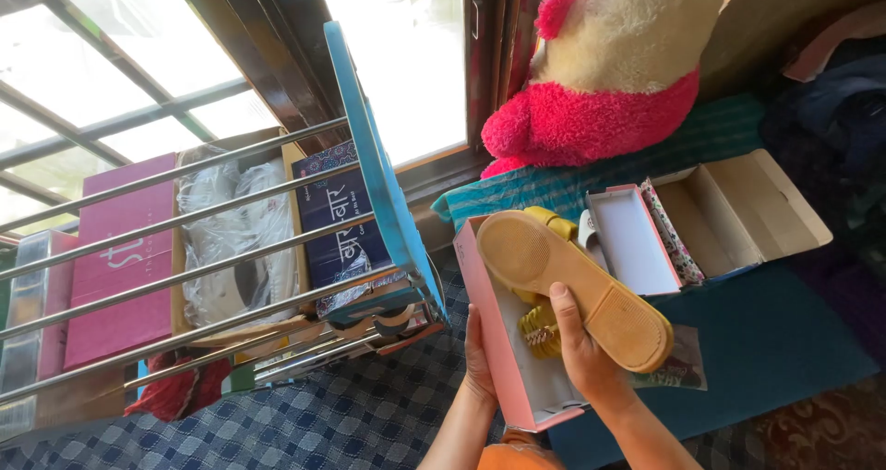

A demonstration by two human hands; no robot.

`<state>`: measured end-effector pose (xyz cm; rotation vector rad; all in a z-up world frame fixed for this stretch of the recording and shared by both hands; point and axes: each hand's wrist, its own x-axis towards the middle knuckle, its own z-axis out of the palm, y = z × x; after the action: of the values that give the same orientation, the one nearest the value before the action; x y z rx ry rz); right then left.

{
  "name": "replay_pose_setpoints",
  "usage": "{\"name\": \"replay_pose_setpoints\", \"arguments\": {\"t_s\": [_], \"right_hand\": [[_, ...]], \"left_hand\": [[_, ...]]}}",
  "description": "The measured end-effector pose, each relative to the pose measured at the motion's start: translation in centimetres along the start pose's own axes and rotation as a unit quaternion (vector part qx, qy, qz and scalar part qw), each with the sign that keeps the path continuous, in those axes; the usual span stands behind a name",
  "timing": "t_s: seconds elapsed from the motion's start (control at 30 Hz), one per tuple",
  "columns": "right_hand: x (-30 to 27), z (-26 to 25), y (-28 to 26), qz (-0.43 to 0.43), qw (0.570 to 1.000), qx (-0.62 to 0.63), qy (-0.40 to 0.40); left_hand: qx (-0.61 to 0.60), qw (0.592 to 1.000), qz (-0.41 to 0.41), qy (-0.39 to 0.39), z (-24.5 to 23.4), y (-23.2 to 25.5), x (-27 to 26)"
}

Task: Organizing shoes into boxes and cleaning the shoe rack.

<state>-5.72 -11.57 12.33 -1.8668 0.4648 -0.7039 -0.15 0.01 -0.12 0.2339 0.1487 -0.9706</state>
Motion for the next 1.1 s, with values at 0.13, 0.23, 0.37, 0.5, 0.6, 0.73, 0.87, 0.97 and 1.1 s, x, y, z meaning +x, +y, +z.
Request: {"name": "replay_pose_setpoints", "arguments": {"t_s": [0.13,0.23,0.37,0.5,0.6,0.73,0.87,0.97,1.1], "right_hand": [[-1.5,-0.2,1.1,0.028,0.999,0.044,-0.013],[-2.0,-1.0,-1.6,0.081,0.993,0.079,-0.045],[-4.0,-4.2,3.2,-0.002,0.999,0.028,-0.038],[-2.1,-6.1,-2.4,0.143,0.972,0.175,-0.063],[-2.0,-8.7,-1.6,0.220,0.956,0.179,-0.074],[0.5,-10.1,0.2,0.110,0.986,0.055,-0.110],[6.1,-10.2,2.2,0.002,0.999,-0.040,-0.026],[10.2,-10.8,1.9,0.193,0.976,-0.015,-0.098],[12.2,-11.6,0.1,0.380,0.859,-0.059,-0.338]], "left_hand": [[0.016,1.000,0.012,-0.004,0.4,0.3,-0.9],[0.000,1.000,0.009,-0.002,0.3,0.4,-1.3],[0.050,0.999,0.016,0.010,0.6,0.4,-1.8],[0.099,0.992,0.036,0.072,-1.2,-0.4,-1.3],[0.070,0.993,0.026,0.089,-2.3,-1.3,-1.1],[0.058,0.992,0.039,0.109,-4.0,-1.8,-0.7],[0.107,0.988,0.029,0.106,-4.1,-1.3,-0.7],[0.113,0.989,0.025,0.092,-5.1,-1.2,-0.2],[0.085,0.991,0.016,0.103,-2.4,-0.9,-1.0]]}}
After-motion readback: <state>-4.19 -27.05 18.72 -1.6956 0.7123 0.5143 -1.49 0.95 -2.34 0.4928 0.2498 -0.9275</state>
